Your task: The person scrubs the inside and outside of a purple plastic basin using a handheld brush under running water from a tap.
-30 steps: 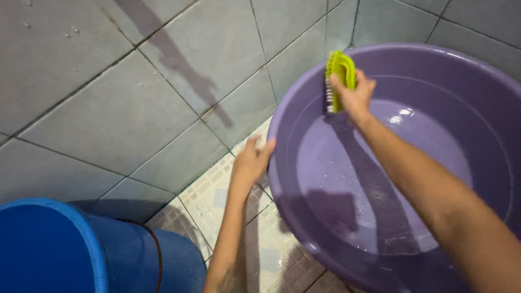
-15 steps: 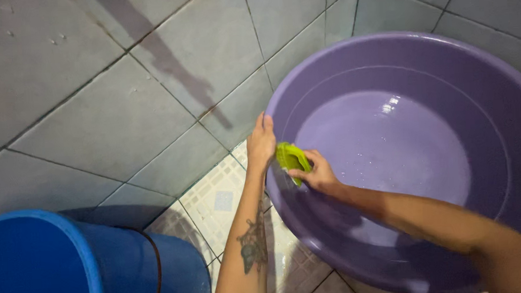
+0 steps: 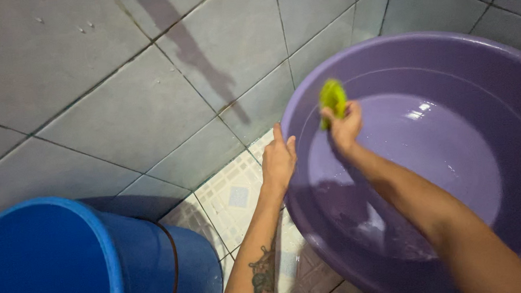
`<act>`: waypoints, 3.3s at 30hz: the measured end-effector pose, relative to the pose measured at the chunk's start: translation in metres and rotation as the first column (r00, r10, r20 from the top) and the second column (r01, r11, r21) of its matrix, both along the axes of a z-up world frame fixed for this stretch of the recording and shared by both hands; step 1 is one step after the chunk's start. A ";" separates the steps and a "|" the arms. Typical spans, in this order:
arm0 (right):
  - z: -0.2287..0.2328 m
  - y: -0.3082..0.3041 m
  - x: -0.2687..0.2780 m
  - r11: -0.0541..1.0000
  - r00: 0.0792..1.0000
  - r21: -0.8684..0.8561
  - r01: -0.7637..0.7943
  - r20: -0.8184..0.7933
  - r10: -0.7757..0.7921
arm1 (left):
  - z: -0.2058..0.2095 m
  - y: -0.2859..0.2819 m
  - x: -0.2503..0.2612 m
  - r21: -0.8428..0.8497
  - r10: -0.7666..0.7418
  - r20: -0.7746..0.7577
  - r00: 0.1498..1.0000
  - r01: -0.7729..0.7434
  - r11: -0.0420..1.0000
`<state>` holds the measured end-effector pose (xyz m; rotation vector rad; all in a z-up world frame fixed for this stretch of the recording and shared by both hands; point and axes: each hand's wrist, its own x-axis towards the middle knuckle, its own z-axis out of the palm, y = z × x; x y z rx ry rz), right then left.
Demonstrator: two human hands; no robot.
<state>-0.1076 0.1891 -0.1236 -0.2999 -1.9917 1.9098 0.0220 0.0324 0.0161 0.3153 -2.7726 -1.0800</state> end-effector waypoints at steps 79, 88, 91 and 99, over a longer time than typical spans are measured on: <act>-0.010 0.108 -0.072 0.829 0.914 0.451 0.331 0.065 -0.400 | 0.026 0.011 0.017 -0.261 0.029 0.084 0.996 -0.006 0.965; 0.043 0.006 0.059 0.689 0.853 0.521 -0.504 0.174 0.492 | 0.015 0.008 0.019 -0.291 0.075 0.063 0.995 -0.054 0.955; 0.058 0.020 0.110 0.566 0.720 0.495 -0.659 0.199 0.665 | 0.014 0.011 0.022 -0.273 0.104 0.033 0.994 -0.091 0.958; 0.043 0.013 0.073 0.681 0.780 0.403 -0.612 0.162 0.605 | 0.025 0.013 0.034 -0.252 0.117 0.052 0.992 -0.100 0.963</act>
